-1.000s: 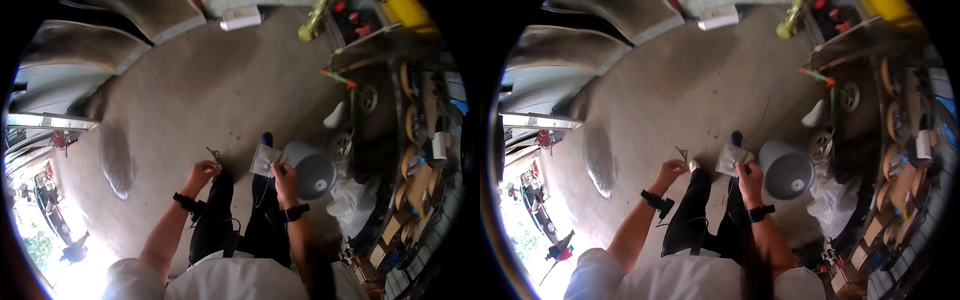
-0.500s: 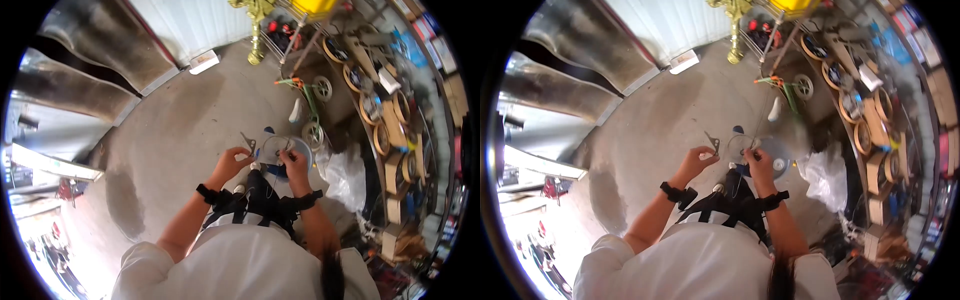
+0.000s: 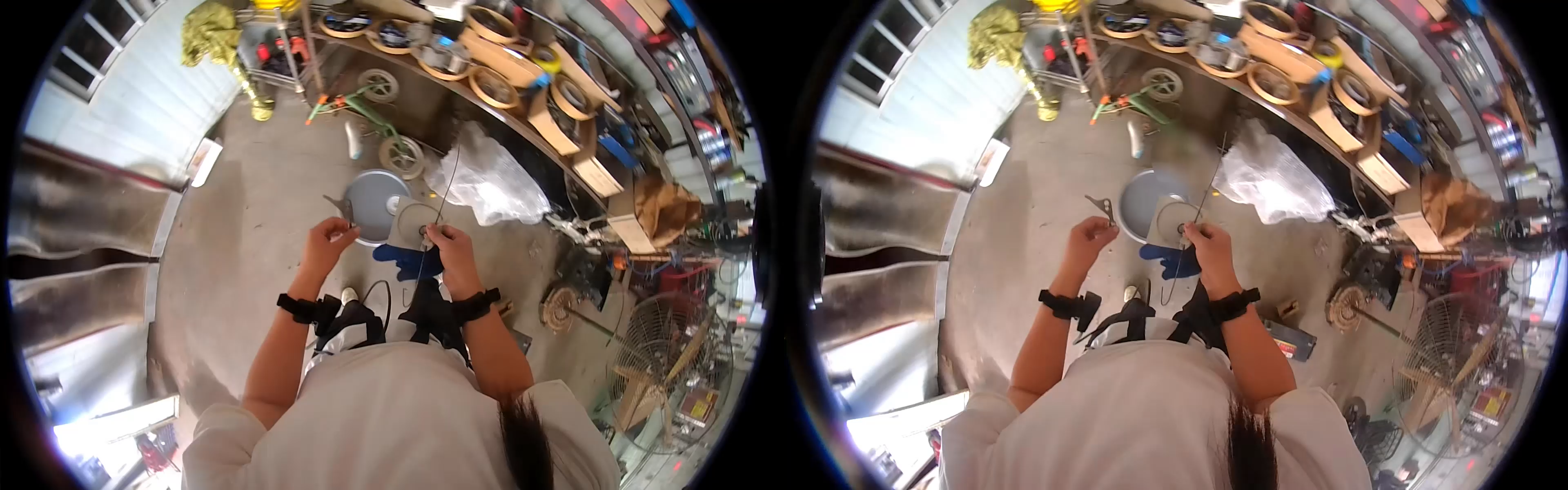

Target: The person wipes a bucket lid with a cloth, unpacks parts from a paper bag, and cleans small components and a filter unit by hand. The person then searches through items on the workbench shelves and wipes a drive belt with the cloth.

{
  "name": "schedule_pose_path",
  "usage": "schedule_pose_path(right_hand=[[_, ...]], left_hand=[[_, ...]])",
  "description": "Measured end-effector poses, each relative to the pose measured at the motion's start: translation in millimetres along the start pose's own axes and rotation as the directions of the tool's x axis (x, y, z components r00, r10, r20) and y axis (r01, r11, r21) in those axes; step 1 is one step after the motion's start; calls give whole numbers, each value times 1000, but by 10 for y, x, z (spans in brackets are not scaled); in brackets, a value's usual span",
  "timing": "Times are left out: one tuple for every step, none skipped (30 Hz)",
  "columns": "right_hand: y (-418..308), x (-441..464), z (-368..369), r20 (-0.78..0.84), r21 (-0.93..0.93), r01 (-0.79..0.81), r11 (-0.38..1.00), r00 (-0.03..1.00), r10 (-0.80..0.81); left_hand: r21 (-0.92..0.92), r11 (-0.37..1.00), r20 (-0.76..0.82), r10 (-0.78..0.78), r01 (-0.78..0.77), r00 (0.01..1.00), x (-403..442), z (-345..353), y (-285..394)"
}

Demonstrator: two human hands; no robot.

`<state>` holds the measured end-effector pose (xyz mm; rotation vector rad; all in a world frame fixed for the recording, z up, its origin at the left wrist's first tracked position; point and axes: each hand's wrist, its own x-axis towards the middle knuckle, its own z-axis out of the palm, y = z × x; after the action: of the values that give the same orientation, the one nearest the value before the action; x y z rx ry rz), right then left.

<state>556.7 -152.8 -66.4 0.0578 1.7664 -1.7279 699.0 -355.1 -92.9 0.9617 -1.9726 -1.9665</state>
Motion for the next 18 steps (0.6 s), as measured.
schedule_pose_path(right_hand=[[-62,0,-165,-24,2,-6,1000,1000,6],[-146,49,-340,-41,3,-2,1000,999,2],[-212,82,-501,-58,2,5,1000,998,-5],[-266,151,-721,-69,-25,8,1000,998,-10],[-322,216,-992,-80,-53,10,999,997,-14],[-387,278,-1244,-94,-86,9,996,995,-17],[-469,298,-1429,-123,-58,13,998,992,-20],[-512,358,-1657,-148,-20,17,1000,989,-20],[-542,435,-1926,-169,25,13,1000,986,-9],[-555,545,-2234,-186,33,40,999,982,-33],[-582,587,-2479,-218,65,38,997,976,-23],[-709,652,-2654,-243,90,45,995,970,-22],[-802,734,-2824,-263,116,50,992,965,-18],[-831,834,-2988,-266,125,63,990,964,-28],[-850,919,-3129,-275,95,73,993,960,-44],[-877,1016,-3237,-277,62,81,995,959,-61],[-928,1146,-3306,-274,27,98,995,958,-87],[-1024,1230,-3340,-265,22,83,996,961,-74]], left_hand=[[-18,1000,27,-16,17,1000,90,161,123],[-38,999,47,-22,24,999,201,343,212],[-28,1000,57,0,1,998,270,505,241],[-18,1000,68,22,-21,997,373,732,255],[-10,999,79,45,-44,996,471,1015,286],[4,999,96,38,-39,995,554,1251,314],[12,999,117,33,-34,993,606,1399,346],[30,999,136,26,-30,990,686,1614,370],[36,999,158,24,-30,987,761,1887,415],[42,999,179,13,-20,984,776,2146,463],[39,999,196,8,-16,981,806,2390,506],[-4,1000,211,-8,9,977,864,2620,554],[-44,998,224,-27,38,974,899,2830,588],[-80,994,234,-54,74,971,921,3007,625],[-175,976,276,-76,128,958,902,3183,745],[-270,945,312,-93,182,946,866,3357,928],[-364,904,344,-95,226,934,904,3501,1042],[-434,862,398,-79,263,914,957,3626,1087]])
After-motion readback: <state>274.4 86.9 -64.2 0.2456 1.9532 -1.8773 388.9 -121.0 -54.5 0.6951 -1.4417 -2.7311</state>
